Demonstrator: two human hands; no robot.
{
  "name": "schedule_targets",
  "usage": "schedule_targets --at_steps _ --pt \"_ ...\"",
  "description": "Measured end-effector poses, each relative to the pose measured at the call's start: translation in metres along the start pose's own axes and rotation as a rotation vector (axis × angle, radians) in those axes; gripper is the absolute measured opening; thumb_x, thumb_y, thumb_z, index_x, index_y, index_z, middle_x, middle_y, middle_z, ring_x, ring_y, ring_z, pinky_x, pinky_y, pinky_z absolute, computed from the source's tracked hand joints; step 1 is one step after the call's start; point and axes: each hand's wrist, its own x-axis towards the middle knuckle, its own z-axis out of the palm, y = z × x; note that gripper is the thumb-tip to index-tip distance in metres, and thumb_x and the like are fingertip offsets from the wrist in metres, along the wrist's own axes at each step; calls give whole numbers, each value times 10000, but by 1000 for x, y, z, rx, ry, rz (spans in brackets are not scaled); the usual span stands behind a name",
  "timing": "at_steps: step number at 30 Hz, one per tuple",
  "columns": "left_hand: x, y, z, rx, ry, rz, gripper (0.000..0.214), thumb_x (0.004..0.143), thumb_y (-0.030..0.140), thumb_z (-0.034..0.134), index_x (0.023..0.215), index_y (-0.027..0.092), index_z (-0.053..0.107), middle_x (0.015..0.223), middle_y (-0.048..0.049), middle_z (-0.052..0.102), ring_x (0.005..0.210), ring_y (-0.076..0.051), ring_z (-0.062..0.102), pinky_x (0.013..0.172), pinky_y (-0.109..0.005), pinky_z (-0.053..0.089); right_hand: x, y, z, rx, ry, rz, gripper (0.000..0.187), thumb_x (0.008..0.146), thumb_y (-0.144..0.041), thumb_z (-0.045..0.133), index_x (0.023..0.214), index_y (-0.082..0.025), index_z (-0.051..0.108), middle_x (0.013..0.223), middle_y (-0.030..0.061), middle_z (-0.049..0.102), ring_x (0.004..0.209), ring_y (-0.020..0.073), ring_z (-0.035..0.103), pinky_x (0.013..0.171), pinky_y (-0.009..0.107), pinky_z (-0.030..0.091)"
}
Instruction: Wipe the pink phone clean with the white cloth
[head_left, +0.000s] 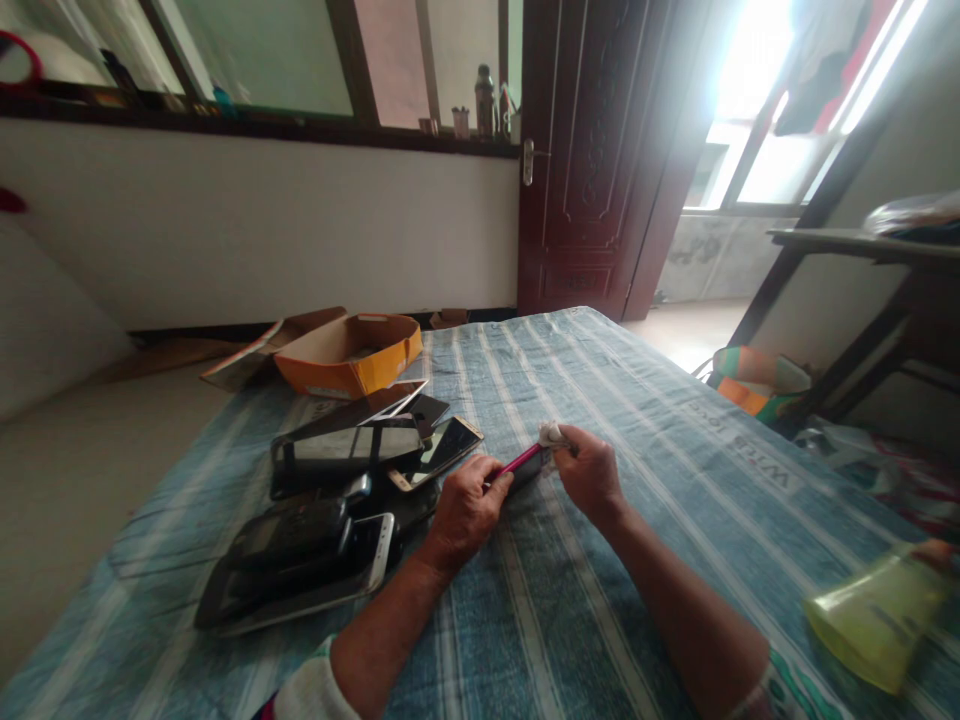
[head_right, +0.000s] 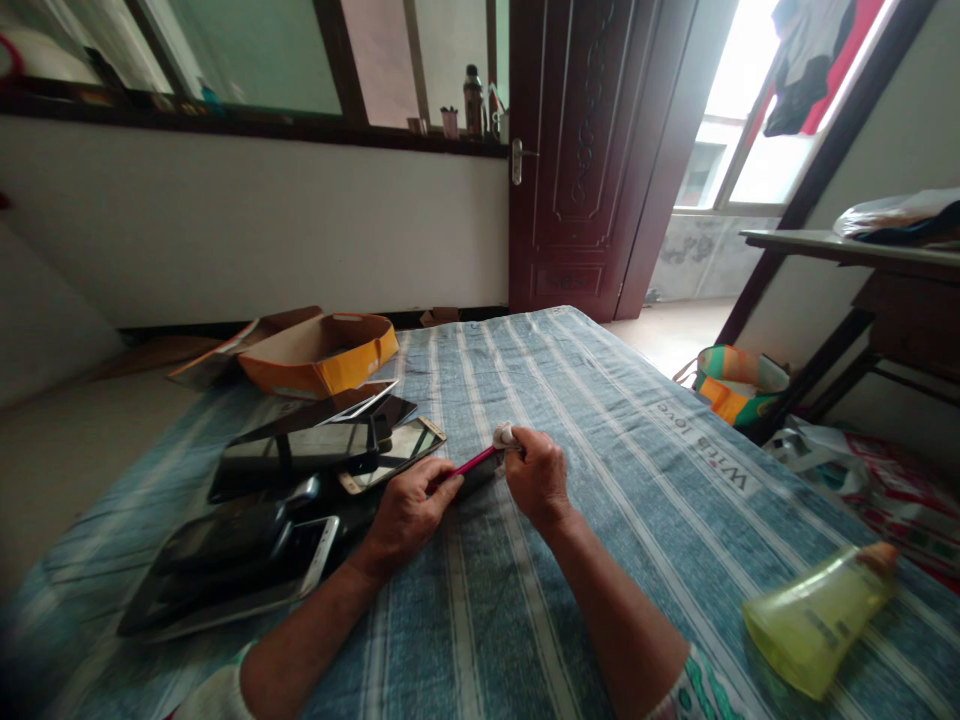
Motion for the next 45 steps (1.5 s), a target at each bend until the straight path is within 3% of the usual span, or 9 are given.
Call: schedule_targets --at_steps 4,9,11,13,16,19,27,31,45 --pt "-1 0 0 -13 -3 2 174 862 283 520 782 180 635 761 -29 624 732 -162 604 674 -265 475 -1 -1 2 -22 35 -110 255 726 -109 482 823 -206 696 815 36 692 808 176 582 740 251 413" --pt "-2 -2 3 -24 1 3 165 853 275 533 781 173 640 750 -32 616 694 -156 593 643 -260 479 4 6 1 51 -34 67 199 792 -207 504 787 -211 703 626 -26 625 604 136 535 587 218 373" --pt "-2 -2 4 -28 6 3 157 844 270 541 779 166 640 756 -37 619 697 -160 595 638 -265 481 4 8 1 29 -14 70 198 795 -192 507 816 -215 703 639 -29 629 609 134 538 586 214 372" --pt "-2 -1 4 -32 6 1 156 842 271 544 792 163 644 768 -41 625 706 -164 598 639 -269 482 2 7 2 -32 26 -20 231 790 -134 493 854 -215 699 746 -5 669 693 144 570 639 218 393" --pt "-3 -1 4 -26 11 11 160 850 273 539 804 162 645 773 -41 633 715 -164 601 654 -274 480 -4 2 5 -136 57 -272 316 789 -42 439 915 -201 682 923 46 684 850 168 580 741 237 413" --pt "-3 -1 4 -19 23 26 158 857 274 536 803 169 641 771 -36 639 720 -161 605 673 -275 476 -9 -5 7 -222 40 -469 265 818 -41 441 872 -190 654 901 63 658 901 189 552 791 257 415" --pt "-3 -1 3 -42 36 45 197 873 281 506 728 179 592 722 -21 605 678 -149 577 659 -263 459 -21 -22 9 -276 -4 -628 185 902 -127 461 823 -186 617 892 77 633 959 222 531 831 308 414" --pt "-2 -1 2 -29 37 24 195 845 239 515 660 185 543 675 -2 574 637 -139 546 609 -247 435 -26 -28 13 -255 -39 -657 176 891 -120 466 891 -189 628 921 75 636 985 223 532 848 318 411" --pt "-1 0 1 -27 45 48 200 881 303 521 764 183 630 732 -20 625 680 -147 592 669 -264 480 -11 -11 12 -300 -8 -568 152 869 -109 490 854 -200 611 917 68 639 967 214 531 842 317 397"
